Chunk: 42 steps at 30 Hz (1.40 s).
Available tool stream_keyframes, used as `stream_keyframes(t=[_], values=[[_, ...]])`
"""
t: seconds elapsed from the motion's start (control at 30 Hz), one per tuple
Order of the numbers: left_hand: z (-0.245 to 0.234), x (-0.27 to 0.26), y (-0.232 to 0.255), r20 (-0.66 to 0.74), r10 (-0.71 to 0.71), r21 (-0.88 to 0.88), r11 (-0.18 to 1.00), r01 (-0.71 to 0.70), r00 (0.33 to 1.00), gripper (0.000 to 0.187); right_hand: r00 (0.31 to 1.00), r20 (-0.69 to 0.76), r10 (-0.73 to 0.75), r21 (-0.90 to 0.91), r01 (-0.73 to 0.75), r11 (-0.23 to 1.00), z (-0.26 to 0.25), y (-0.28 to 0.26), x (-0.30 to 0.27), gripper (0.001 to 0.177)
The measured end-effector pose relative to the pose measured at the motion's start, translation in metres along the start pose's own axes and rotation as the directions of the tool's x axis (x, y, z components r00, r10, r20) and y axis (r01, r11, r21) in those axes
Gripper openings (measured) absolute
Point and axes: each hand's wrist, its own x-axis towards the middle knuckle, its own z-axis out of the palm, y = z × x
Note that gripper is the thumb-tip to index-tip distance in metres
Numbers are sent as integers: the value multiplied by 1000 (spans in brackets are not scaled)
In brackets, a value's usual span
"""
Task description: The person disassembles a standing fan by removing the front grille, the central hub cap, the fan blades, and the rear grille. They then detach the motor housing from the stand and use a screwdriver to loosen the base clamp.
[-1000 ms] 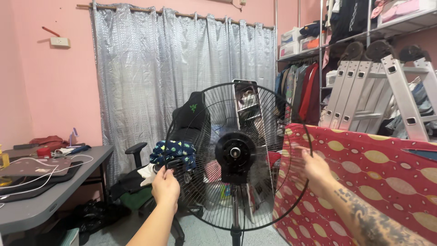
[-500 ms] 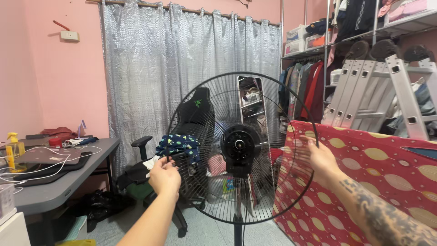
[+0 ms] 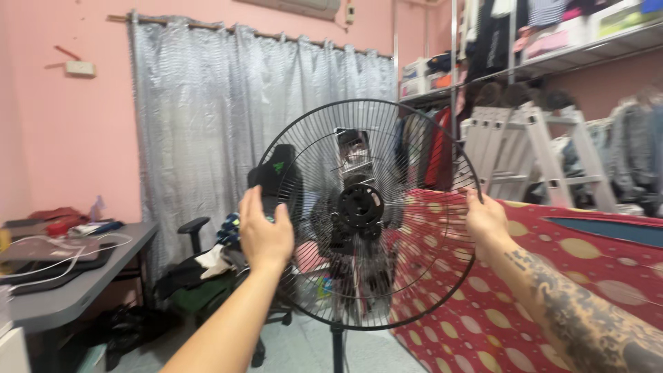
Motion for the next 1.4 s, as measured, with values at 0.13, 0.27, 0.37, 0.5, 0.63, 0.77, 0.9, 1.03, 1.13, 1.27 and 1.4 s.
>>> stream_keyframes(t=[0.13, 0.27, 0.37, 0.5, 0.63, 0.77, 0.9, 1.03, 1.13, 1.27, 1.4], values=[[20, -14, 66, 231, -163, -389, 888, 245, 959, 50, 998, 42, 50, -1, -50, 999, -31, -22, -11, 40], [49, -30, 111, 559, -286, -581, 535, 613, 779, 51, 994, 30, 109, 63, -111, 992, -72, -44, -33, 41], [72, -45, 134, 651, -255, -608, 390, 692, 715, 51, 994, -32, 104, 57, -102, 993, -111, -59, -46, 40], [101, -73, 157, 717, -186, -614, 290, 734, 672, 51, 972, -167, 163, 22, -161, 987, -167, -71, -59, 37], [119, -107, 180, 789, -128, -578, 180, 796, 601, 50, 961, -249, 118, 12, -119, 993, -215, -75, -77, 38], [134, -134, 203, 826, -68, -548, 137, 825, 560, 47, 932, -345, 107, -78, -142, 987, -253, -83, -93, 38], [154, -154, 213, 858, -5, -513, 45, 857, 514, 42, 891, -448, 77, -76, -124, 989, -276, -83, -111, 38], [175, -196, 217, 898, 15, -439, 4, 898, 439, 39, 854, -512, 92, -141, -190, 972, -301, -73, -127, 40], [195, -231, 218, 910, 23, -414, -10, 910, 414, 38, 826, -558, 85, -148, -200, 969, -324, -56, -125, 40], [220, -274, 224, 926, 36, -373, -46, 927, 375, 37, 850, -527, 18, -157, -118, 980, -366, -20, -127, 42], [221, -325, 224, 958, 26, -283, -46, 958, 285, 38, 791, -598, 127, -86, -220, 972, -393, 21, -136, 40]])
